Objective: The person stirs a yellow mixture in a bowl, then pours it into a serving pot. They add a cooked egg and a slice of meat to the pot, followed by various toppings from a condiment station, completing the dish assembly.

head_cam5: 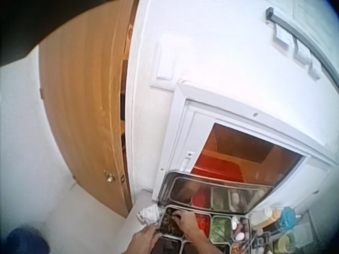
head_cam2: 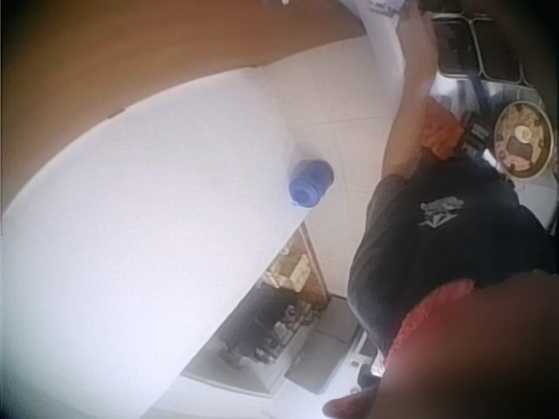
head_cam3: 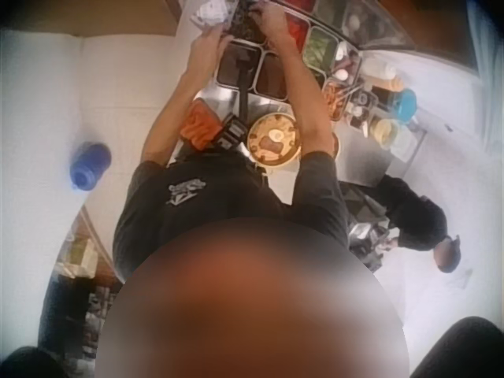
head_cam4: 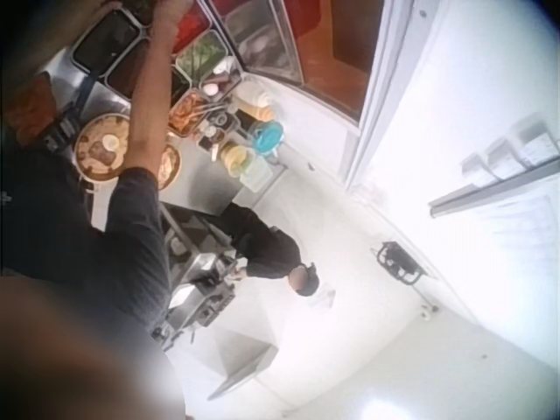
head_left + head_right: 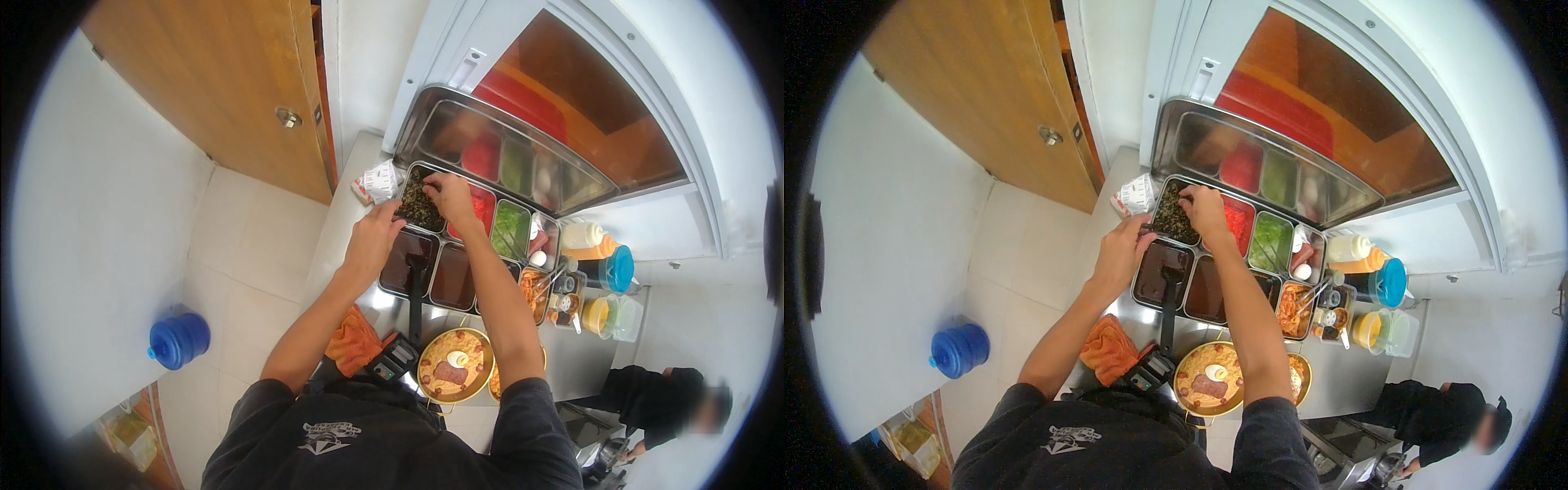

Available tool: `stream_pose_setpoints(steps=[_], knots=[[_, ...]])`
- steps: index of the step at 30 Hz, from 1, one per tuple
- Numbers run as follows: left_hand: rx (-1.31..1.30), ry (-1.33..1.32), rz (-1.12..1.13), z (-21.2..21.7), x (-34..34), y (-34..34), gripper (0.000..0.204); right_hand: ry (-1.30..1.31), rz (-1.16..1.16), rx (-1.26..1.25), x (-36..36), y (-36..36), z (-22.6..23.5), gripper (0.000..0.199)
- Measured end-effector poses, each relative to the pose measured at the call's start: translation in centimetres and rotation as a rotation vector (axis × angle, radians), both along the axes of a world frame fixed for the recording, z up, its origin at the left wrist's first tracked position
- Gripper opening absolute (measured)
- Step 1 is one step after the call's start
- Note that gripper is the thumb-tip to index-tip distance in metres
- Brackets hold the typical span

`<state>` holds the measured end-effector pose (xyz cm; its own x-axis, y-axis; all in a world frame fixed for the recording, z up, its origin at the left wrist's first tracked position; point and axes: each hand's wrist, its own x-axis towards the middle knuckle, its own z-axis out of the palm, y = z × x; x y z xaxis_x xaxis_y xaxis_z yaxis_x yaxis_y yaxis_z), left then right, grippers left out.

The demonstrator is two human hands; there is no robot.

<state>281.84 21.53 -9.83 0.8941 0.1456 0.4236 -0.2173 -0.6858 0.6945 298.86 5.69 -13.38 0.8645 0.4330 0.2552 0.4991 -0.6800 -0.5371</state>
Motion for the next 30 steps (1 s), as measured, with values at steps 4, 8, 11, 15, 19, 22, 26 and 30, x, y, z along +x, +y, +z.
stream_pose_setpoints(steps=[4,8,11,15,19,22,26,30], knots=[[0.057,0.008,0.069,-0.1,0.1,1.3,0.046,0.502,-0.045,0.499,-0.5,0.2,0.5,0.025],[-0.067,-0.006,0.116,0.6,-2.8,2.3,0.047,0.682,0.003,0.851,-2.4,-0.7,1.4,0.027],[-0.197,0.271,-0.036,2.0,-8.1,4.9,0.037,0.801,-0.029,1.001,-5.6,-3.2,3.1,0.033],[-0.124,0.844,-0.71,2.2,-17.7,8.6,0.03,0.808,0.01,1.115,-14.4,-9.9,5.1,0.034],[-0.083,1.215,-0.771,-1.4,-25.2,8.2,0.03,0.781,-0.222,0.894,-25.6,-17.1,4.9,0.031],[-0.003,1.372,-0.555,-4.3,-28.6,9.4,0.029,0.825,-0.326,0.814,-31.9,-19.8,2.6,0.027],[0.225,1.683,-0.199,-6.5,-31.9,11.8,0.027,0.81,-0.266,0.746,-36.6,-20.1,-0.8,0.024],[0.178,1.561,-0.16,-6.8,-32.6,12.2,0.025,0.718,-0.191,0.528,-37.1,-17.9,-1.8,0.023]])
